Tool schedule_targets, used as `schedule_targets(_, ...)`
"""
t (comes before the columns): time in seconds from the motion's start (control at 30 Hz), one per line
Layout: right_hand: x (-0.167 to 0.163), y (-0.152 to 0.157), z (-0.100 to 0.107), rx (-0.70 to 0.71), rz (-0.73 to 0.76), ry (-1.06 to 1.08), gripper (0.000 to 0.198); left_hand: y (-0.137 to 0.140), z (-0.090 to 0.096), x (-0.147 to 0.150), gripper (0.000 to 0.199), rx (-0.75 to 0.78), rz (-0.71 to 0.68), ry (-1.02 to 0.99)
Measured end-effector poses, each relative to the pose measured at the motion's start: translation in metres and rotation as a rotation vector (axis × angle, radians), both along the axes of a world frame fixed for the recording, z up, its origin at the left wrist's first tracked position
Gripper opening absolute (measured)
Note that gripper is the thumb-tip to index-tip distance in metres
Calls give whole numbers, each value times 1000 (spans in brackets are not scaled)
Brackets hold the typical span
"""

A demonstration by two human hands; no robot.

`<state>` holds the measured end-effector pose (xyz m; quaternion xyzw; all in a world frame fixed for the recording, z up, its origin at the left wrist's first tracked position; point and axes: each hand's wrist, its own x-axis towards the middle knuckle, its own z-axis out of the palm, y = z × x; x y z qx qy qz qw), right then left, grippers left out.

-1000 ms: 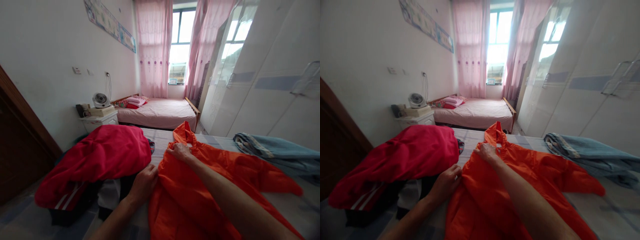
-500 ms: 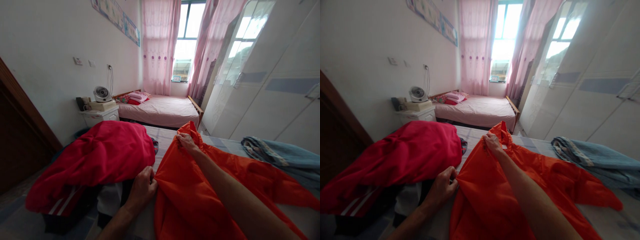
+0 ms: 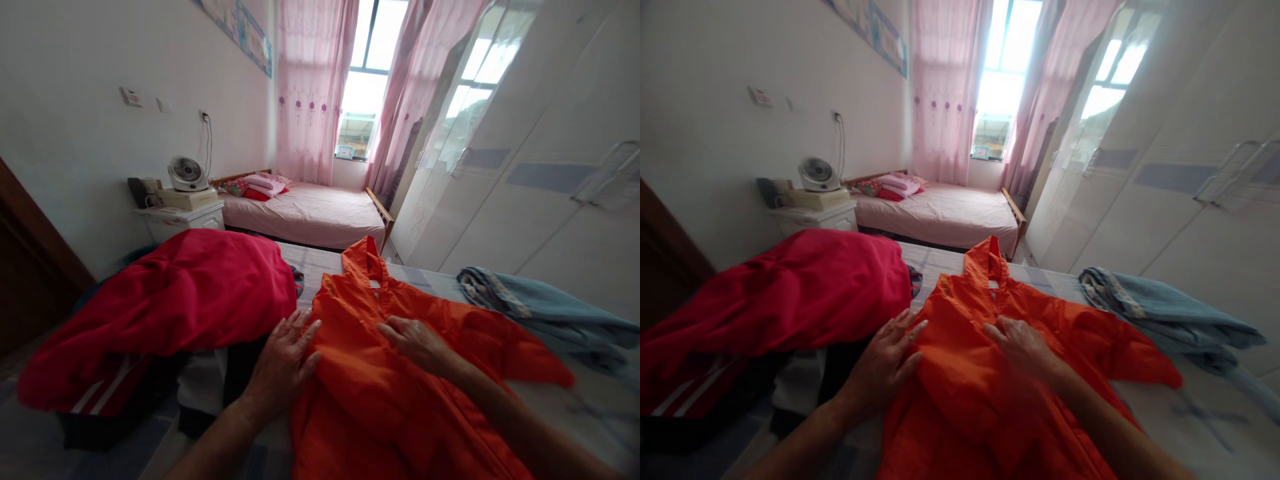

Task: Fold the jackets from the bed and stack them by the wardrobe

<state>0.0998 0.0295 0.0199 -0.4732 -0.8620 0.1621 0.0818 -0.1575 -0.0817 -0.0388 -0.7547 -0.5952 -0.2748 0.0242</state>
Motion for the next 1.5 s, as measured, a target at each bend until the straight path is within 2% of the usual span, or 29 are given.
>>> schedule_targets(0.13, 26, -43, -10, -143, -44, -40, 35, 5, -12, -2, 50, -142, 71, 102)
schedule_targets(0.27, 27, -61, -7, -221, 10, 165, 22, 6, -7, 1, 45, -161, 120, 120)
schedule_targets(0.37, 25, -61, 1, -89, -27, 340, 16, 4, 3, 5, 43, -171, 121, 148)
schedule_targets(0.47, 27, -62, 2, 21, -81, 383, 8, 4, 17, 6, 36, -200, 118, 178)
schedule_targets(0.57, 31, -72, -5, 152, -70, 349, 28, 13, 35, 11, 29, -136, 160, 192)
schedule_targets(0.63, 32, -84, -11, 244, 12, 333, 36, 25, 44, 17, 31, -50, 108, 192)
schedule_targets(0.67, 32, -91, -14, 250, 67, 315, 34, 33, 46, 21, 33, -26, 51, 194)
schedule_targets(0.77, 31, -112, -19, 145, 220, 245, 22, 55, 37, 31, 37, -93, -70, 219)
schedule_targets(0.87, 34, -125, -16, 60, 301, 240, 27, 70, 15, 32, 40, -192, -70, 248)
schedule_targets(0.93, 44, -124, -9, 23, 290, 289, 29, 74, 4, 29, 43, -210, -52, 253)
schedule_targets(1.0, 65, -112, -1, 31, 184, 340, 27, 74, 2, 28, 43, -210, -18, 254)
schedule_targets(1.1, 117, -76, 3, 199, -167, 329, 29, 66, 13, 38, 38, -182, 5, 256)
schedule_targets(1.17, 160, -47, -2, 279, -482, 199, 34, 56, 24, 54, 36, -157, -43, 243)
schedule_targets(1.2, 181, -33, -6, 282, -644, 97, 38, 50, 27, 64, 36, -147, -85, 230)
schedule_targets(1.27, 218, -11, -17, 227, -845, -37, 41, 38, 28, 83, 36, -139, -178, 197)
schedule_targets(1.37, 251, 8, -31, 173, -983, -81, 46, 23, 16, 104, 41, -181, -280, 165)
schedule_targets(1.5, 262, 18, -41, 149, -1022, -41, 46, 16, 0, 111, 44, -247, -312, 161)
